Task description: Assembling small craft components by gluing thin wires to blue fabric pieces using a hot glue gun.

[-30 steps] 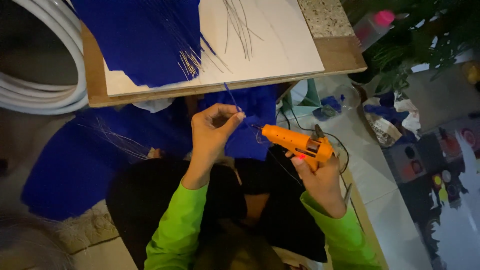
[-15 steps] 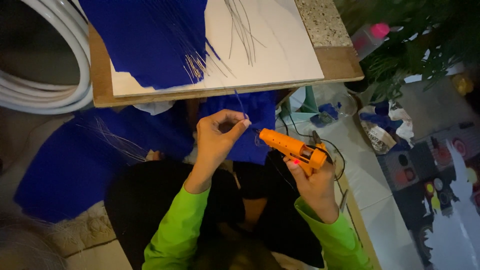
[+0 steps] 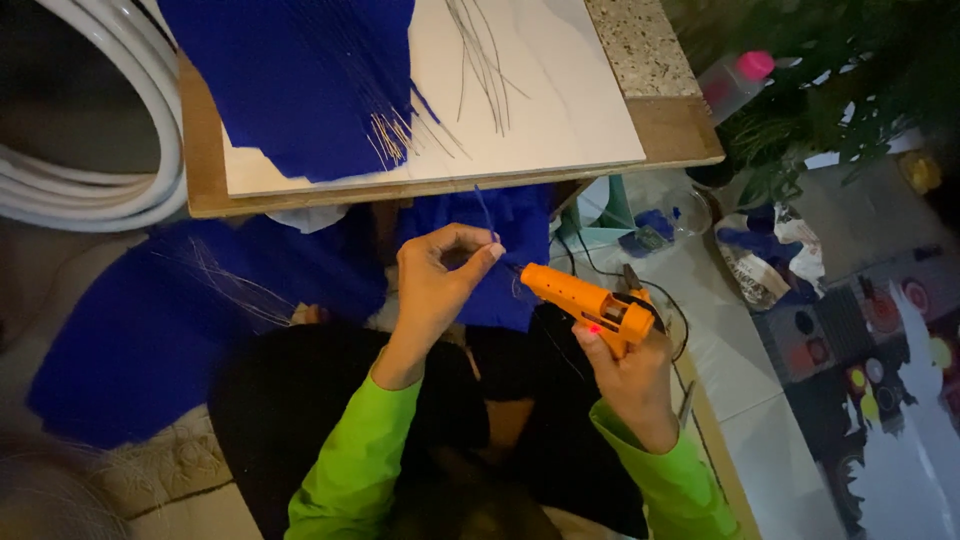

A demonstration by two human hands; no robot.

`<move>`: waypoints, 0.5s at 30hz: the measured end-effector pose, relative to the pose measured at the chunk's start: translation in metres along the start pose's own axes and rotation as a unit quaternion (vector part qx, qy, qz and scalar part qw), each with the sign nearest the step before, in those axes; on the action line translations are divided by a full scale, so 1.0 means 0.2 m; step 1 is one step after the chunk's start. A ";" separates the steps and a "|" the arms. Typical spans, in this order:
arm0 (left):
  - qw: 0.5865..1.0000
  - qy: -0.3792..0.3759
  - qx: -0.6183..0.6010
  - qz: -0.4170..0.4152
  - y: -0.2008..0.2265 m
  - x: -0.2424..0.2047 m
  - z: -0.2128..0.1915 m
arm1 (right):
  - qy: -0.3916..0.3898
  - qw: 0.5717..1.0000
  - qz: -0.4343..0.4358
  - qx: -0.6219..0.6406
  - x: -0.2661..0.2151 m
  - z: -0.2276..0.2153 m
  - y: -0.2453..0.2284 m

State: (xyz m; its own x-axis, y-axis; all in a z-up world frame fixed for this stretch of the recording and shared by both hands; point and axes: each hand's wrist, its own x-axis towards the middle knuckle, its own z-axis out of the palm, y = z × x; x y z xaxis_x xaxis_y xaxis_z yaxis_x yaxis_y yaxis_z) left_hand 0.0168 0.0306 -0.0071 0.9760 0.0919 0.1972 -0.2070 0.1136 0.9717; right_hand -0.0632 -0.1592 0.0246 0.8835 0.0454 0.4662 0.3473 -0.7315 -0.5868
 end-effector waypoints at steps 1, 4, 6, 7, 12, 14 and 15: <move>1.000 0.001 0.000 0.000 0.00 0.00 0.00 | 0.000 1.000 0.000 0.000 0.00 0.00 -0.01; 1.000 -0.004 0.003 0.002 0.02 0.00 0.00 | 0.010 1.000 -0.011 -0.018 0.01 -0.01 -0.02; 1.000 -0.011 0.014 0.006 0.02 0.00 0.01 | 0.015 1.000 -0.010 0.000 0.02 -0.01 -0.03; 1.000 -0.012 0.014 0.006 0.03 -0.01 0.00 | 0.015 1.000 -0.009 -0.001 0.01 -0.01 -0.03; 1.000 -0.004 -0.006 0.004 0.02 0.00 0.00 | 0.000 0.999 -0.006 -0.032 -0.02 -0.02 0.01; 1.000 -0.003 -0.009 0.007 0.02 -0.01 0.00 | 0.007 1.000 -0.012 -0.027 -0.02 -0.02 0.00; 1.000 -0.002 -0.011 0.010 0.02 -0.01 0.01 | 0.014 1.000 -0.017 -0.022 -0.01 -0.02 -0.01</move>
State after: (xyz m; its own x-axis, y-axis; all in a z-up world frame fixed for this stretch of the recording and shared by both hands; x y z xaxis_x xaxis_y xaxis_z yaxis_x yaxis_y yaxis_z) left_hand 0.0147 0.0299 -0.0028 0.9719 0.0904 0.2172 -0.2280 0.1335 0.9645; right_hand -0.0673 -0.1607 0.0261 0.8623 0.0519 0.5037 0.3619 -0.7589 -0.5414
